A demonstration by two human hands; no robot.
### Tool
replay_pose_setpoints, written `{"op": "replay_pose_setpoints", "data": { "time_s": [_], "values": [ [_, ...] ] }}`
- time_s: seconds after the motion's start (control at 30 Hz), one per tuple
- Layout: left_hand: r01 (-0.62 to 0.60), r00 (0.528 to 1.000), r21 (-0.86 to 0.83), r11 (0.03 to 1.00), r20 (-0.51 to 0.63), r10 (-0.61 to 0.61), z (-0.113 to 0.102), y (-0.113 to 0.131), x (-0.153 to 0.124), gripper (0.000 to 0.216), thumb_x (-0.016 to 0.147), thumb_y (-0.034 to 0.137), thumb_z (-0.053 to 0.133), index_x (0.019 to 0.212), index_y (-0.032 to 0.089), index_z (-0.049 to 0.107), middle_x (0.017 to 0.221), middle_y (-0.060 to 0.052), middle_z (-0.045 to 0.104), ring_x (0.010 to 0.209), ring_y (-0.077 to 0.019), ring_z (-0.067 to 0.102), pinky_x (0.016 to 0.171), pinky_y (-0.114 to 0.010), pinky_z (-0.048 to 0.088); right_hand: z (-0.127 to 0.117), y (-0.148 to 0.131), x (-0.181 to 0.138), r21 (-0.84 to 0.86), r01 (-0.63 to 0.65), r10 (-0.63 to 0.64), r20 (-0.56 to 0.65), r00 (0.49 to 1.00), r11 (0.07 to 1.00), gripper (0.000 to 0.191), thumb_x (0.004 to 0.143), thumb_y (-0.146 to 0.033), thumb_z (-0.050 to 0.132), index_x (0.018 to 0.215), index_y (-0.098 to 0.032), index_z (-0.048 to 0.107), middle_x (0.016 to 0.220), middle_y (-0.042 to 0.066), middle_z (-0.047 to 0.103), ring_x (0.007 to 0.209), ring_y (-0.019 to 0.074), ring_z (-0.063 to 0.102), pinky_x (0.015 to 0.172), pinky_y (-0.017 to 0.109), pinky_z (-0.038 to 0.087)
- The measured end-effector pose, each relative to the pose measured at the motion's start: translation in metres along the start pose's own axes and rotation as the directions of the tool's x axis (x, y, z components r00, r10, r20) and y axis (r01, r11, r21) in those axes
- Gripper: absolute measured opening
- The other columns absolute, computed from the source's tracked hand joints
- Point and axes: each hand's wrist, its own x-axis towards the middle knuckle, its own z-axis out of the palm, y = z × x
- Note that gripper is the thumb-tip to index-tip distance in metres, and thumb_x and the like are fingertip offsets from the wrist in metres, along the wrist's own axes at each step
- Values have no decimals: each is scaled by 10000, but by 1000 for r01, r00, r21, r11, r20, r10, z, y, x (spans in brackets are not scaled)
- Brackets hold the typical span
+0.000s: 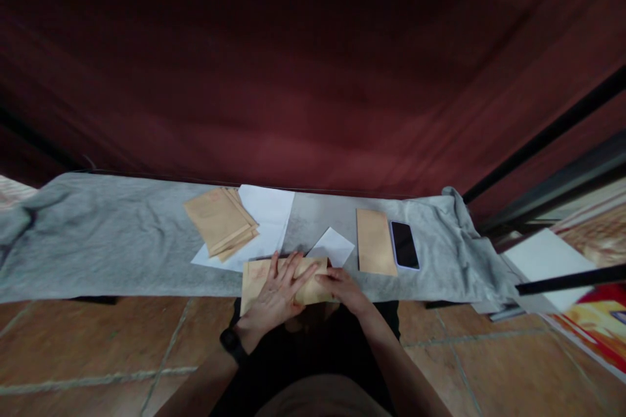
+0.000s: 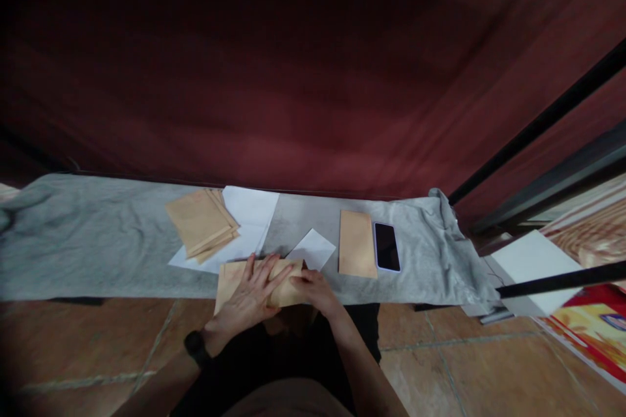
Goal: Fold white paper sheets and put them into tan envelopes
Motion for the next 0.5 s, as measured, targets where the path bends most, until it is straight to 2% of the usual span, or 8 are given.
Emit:
{"op": "replay_pose_setpoints", "data": {
  "time_s": [0.07,0.13,0.23,0.33,0.43,0.5],
  "values": [
    [-1,1000,-18,1000,-7,1,-4,-5,-2,1055,735,462,795,1593,276,209,1668,-190,156,1522,-387,194,1195,-660,77,0,-4,-4,121,-49,47,17,999,991,363,796,-562,686,907,-225,762,848,38,738,814,227,677,799,367,535],
    [-2,1000,-32,999,2,2,-10,-12,-5,1114,700,494,812,1596,254,195,1669,-201,138,1525,-393,174,1193,-663,72,-4,-7,-10,264,-100,99,17,995,959,403,736,-559,752,951,-219,758,907,56,753,878,241,693,837,372,541],
    [-18,999,-58,998,35,20,-21,-23,-11,1119,684,460,807,1597,250,194,1621,-177,294,1516,-384,204,1202,-652,62,-14,-7,-21,395,-133,152,-18,988,909,408,670,-485,831,960,-208,751,931,71,763,908,254,704,856,373,548],
    [-15,998,-82,997,58,20,-26,-26,-16,1029,712,353,760,1590,274,228,1534,-136,435,1477,-366,297,1214,-628,81,-20,-6,-29,438,-158,179,-7,984,885,366,715,-449,788,968,-190,735,915,85,762,895,266,713,829,385,563],
    [18,998,-91,996,54,-13,-22,-18,-19,977,725,270,706,1586,278,245,1504,-129,462,1430,-356,369,1214,-616,119,-21,-7,-35,442,-172,179,27,983,880,313,794,-439,646,988,-200,706,901,80,754,907,262,715,779,375,576],
    [36,998,-104,994,52,-31,-17,-11,-21,975,722,258,698,1586,265,246,1491,-131,473,1414,-355,384,1213,-608,144,-22,-6,-40,437,-158,172,8,985,885,289,786,-400,623,1001,-219,690,911,63,752,906,247,716,764,356,575]
  ]
}}
